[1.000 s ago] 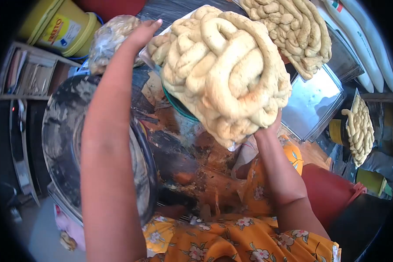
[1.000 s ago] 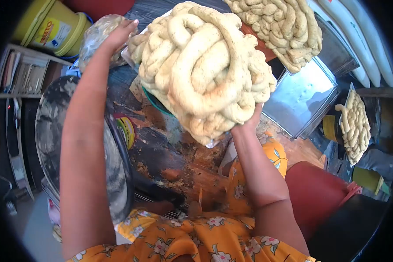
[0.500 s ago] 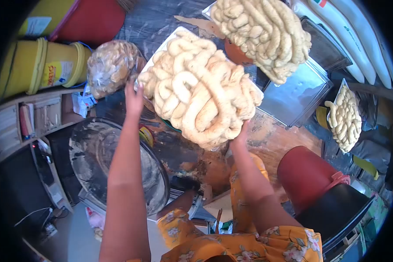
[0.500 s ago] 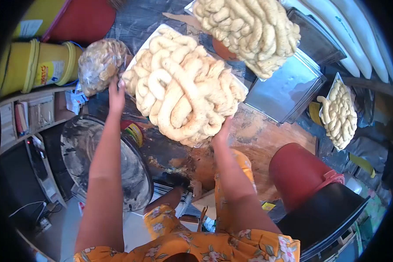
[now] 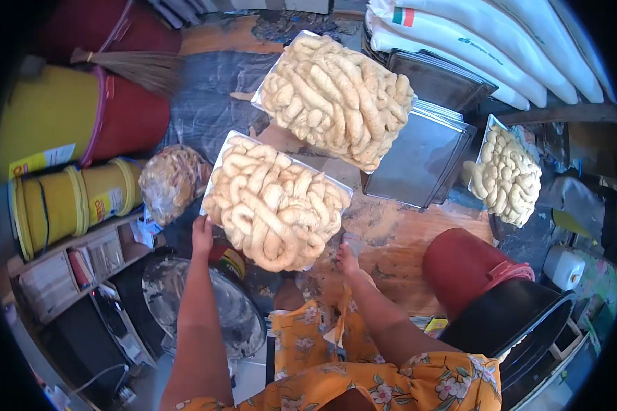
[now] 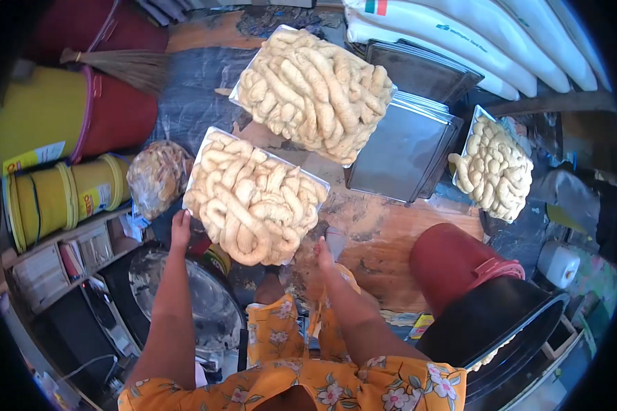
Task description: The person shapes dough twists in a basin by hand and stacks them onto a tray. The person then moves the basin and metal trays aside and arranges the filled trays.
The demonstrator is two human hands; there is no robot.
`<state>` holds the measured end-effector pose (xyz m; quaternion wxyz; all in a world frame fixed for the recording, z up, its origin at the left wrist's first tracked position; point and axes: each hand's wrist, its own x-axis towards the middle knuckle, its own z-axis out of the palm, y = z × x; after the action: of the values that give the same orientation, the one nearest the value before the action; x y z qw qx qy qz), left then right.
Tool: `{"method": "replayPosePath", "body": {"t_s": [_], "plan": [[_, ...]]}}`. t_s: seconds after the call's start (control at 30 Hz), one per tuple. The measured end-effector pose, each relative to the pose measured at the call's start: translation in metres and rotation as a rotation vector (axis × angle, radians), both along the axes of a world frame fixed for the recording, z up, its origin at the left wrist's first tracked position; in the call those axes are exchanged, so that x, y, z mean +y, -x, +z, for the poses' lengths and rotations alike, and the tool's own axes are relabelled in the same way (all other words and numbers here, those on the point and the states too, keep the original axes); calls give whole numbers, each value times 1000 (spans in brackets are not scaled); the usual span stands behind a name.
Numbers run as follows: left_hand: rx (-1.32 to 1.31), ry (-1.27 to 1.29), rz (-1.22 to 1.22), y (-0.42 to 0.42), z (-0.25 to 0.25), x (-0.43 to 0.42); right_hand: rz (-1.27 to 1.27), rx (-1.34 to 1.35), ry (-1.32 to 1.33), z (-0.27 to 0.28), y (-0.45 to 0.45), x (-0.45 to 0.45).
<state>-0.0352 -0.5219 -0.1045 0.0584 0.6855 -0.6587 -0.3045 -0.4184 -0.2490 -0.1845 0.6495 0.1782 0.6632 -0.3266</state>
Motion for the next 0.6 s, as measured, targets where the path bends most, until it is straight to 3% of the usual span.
{"method": "replayPosePath", "body": {"t_s": [0.13,0.23,0.3,0.4,0.53,0.6], "plan": [[264,-7,234,18,-59,-91,-199,32,37,-6,-13,-44],[336,-246,332,52,-62,-140,-464,-77,135,16,-20,-84],[348,-486,376,54,-86,-163,-565,-134,235,11,-19,-92],[200,-427,381,43,-119,-172,-617,-190,392,-2,-22,-88],[215,-465,347,48,-98,-165,-782,-266,354,-21,-29,-82],[261,-398,348,47,-90,-146,-745,-88,401,-18,-29,-83]]}}
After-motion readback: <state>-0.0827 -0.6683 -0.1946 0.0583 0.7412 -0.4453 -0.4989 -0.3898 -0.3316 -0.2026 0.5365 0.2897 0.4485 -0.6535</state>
